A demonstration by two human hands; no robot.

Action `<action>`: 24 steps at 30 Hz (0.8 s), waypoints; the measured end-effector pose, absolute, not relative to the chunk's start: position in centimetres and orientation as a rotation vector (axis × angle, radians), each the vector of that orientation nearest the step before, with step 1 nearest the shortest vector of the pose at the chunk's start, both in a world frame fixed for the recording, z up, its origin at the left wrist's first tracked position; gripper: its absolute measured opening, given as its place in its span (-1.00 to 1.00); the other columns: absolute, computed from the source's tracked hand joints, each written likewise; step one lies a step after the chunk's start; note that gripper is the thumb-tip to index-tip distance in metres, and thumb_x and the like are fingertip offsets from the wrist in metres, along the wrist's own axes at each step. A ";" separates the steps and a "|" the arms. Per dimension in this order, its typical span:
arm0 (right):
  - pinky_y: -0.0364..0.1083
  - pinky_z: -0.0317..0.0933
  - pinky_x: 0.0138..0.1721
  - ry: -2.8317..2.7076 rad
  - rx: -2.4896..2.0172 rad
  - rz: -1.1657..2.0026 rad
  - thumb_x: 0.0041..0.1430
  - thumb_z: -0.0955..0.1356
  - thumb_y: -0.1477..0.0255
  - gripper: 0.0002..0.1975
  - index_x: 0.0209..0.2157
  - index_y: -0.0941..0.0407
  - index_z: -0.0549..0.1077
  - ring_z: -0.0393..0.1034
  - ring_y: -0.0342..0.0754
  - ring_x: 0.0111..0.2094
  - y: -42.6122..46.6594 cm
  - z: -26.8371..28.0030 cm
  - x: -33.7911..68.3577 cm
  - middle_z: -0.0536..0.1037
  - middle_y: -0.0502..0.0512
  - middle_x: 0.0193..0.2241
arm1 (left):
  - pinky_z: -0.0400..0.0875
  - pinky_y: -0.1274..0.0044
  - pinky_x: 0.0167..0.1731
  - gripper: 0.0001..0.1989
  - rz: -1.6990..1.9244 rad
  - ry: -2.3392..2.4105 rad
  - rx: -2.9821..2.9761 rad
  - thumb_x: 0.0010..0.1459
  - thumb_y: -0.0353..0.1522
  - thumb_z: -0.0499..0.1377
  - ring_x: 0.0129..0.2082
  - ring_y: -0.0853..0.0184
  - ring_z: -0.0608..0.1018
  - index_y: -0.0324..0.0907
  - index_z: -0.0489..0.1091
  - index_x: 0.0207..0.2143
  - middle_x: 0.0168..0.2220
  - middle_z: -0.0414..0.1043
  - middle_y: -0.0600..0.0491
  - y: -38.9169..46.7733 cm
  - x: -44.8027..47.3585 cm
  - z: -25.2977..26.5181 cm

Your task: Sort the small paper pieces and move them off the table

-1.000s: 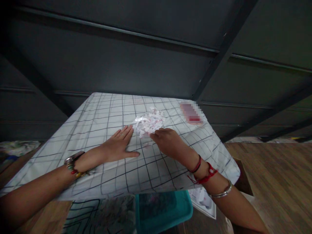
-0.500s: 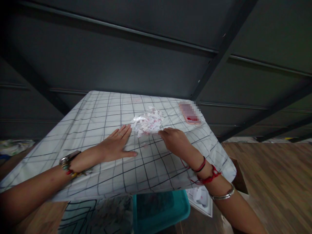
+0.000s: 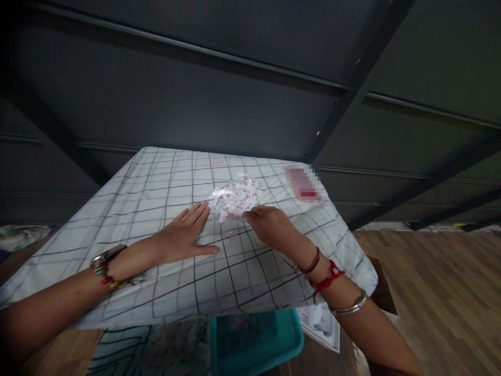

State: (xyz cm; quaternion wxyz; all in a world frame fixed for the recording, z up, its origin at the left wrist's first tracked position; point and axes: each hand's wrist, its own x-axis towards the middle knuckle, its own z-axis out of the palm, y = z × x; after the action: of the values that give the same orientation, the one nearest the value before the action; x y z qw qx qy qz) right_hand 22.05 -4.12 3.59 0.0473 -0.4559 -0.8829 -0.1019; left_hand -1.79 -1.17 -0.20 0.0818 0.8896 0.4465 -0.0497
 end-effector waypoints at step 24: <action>-0.08 0.04 -0.38 -2.763 -1.286 -0.544 0.12 0.15 0.65 -0.74 -0.26 0.21 0.40 0.22 -0.08 -0.41 -4.8 4.0 20.4 0.41 0.11 -0.44 | -0.20 0.29 0.15 0.10 -0.102 1.327 2.657 -0.08 0.21 -0.10 0.23 -0.01 -0.21 -0.49 -0.25 0.22 0.25 -0.34 -0.27 -1.1 -1.9 -0.4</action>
State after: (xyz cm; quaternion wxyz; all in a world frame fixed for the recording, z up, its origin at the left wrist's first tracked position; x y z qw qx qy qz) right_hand 20.37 -4.80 3.95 0.0229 -0.4153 -0.8922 -0.1757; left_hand -1.90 -1.08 -0.37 0.0850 0.8908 0.4450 -0.0344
